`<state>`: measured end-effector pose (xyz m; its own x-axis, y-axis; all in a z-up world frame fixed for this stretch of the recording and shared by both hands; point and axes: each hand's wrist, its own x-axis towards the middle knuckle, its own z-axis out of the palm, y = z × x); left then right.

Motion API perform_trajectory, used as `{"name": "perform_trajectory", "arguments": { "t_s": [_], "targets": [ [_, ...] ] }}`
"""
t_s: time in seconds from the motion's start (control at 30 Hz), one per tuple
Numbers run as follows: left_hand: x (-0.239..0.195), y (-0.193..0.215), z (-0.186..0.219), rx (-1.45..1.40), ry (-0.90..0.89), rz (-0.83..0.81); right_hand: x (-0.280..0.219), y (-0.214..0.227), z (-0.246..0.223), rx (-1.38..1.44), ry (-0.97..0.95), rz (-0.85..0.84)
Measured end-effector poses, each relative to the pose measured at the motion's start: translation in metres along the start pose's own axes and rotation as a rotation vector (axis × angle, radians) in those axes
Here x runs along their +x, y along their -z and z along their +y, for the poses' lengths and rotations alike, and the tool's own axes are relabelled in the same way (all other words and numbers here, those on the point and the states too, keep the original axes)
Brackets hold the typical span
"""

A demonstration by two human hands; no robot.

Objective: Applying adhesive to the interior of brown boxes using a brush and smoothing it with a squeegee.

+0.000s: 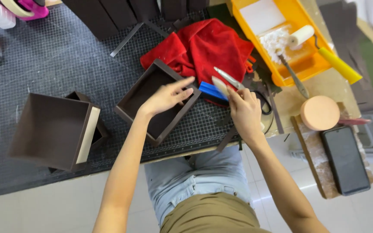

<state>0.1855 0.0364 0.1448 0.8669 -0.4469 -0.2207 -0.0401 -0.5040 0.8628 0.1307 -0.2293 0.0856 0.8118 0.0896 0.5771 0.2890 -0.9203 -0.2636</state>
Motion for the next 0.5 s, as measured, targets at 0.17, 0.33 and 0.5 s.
{"name": "perform_trajectory", "arguments": {
  "t_s": [0.17, 0.33, 0.5],
  "targets": [
    [0.077, 0.020, -0.013, 0.439, -0.008, 0.541, 0.035, -0.020, 0.005, 0.118, 0.011, 0.026],
    [0.164, 0.032, -0.054, 0.823, 0.301, 0.587, 0.091, -0.090, 0.007, 0.361, 0.079, 0.041],
    [0.209, 0.037, -0.122, 0.937, -0.021, 0.324, 0.107, -0.132, 0.003, 0.255, 0.021, -0.292]
  ]
}}
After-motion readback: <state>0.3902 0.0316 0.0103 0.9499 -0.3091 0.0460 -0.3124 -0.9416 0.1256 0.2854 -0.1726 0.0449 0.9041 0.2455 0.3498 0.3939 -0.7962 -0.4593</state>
